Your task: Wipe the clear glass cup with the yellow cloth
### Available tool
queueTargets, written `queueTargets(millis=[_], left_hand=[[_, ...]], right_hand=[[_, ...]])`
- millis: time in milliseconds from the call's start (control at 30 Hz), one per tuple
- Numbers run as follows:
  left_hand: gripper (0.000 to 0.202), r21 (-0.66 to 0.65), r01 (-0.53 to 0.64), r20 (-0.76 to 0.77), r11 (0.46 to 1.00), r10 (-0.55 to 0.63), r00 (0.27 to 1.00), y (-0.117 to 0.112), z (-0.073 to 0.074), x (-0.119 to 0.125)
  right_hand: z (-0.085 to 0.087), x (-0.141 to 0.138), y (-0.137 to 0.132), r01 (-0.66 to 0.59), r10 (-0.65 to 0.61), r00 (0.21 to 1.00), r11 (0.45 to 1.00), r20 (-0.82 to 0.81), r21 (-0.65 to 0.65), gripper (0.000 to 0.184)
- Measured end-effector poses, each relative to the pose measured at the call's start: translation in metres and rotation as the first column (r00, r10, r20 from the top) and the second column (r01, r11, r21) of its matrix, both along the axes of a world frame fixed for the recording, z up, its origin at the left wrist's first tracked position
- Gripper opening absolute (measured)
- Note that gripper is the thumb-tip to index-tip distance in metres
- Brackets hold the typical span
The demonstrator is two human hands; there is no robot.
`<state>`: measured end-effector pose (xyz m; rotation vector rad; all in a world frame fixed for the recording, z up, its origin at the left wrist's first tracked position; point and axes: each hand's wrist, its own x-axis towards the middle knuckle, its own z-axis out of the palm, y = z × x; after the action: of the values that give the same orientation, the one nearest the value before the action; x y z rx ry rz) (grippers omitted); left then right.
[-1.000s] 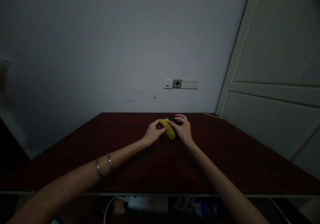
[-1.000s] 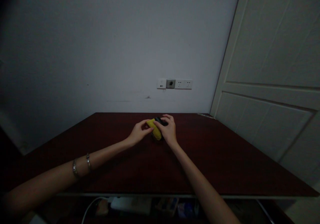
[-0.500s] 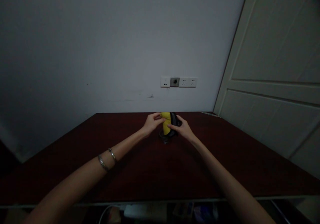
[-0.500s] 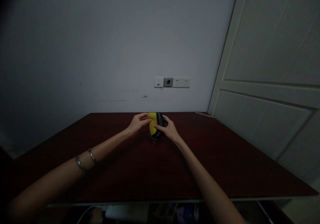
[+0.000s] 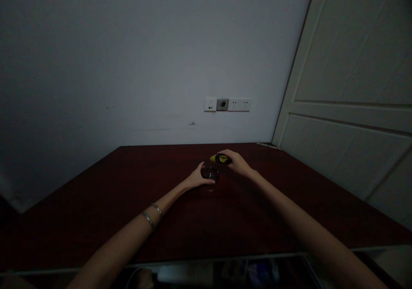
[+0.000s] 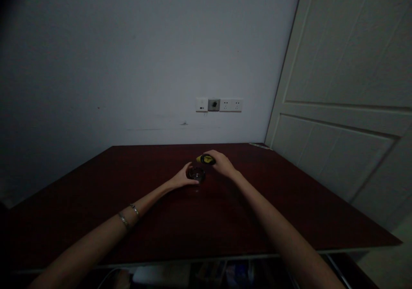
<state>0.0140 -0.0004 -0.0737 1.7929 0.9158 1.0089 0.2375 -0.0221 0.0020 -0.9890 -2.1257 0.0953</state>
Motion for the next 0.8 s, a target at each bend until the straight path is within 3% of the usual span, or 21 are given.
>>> queueTargets(millis=[200,433,800], left_hand=[[0.112,0.023,0.003,-0.001,1.0,-0.002,1.0,-0.002,-0.002,0.008],[0.076,0.088,-0.038,-0.14,0.995,0.05,0.989,-0.007,0.004,0.005],[0.073,0.092,-0.012,-0.171,0.996,0.028,0.985,-0.011,0.011,0.005]], right_hand=[[0.0,-0.016,-0.01,-0.106,0.096,0.923,0.994,0.372,0.008,0.053],[0.001,-0.017,-0.009,-0.221,0.159,0.857,0.973,0.491,0.071,0.04],[0.005,-0.03,0.006,-0.472,0.201,0.639,0.865,0.743,0.172,0.02]])
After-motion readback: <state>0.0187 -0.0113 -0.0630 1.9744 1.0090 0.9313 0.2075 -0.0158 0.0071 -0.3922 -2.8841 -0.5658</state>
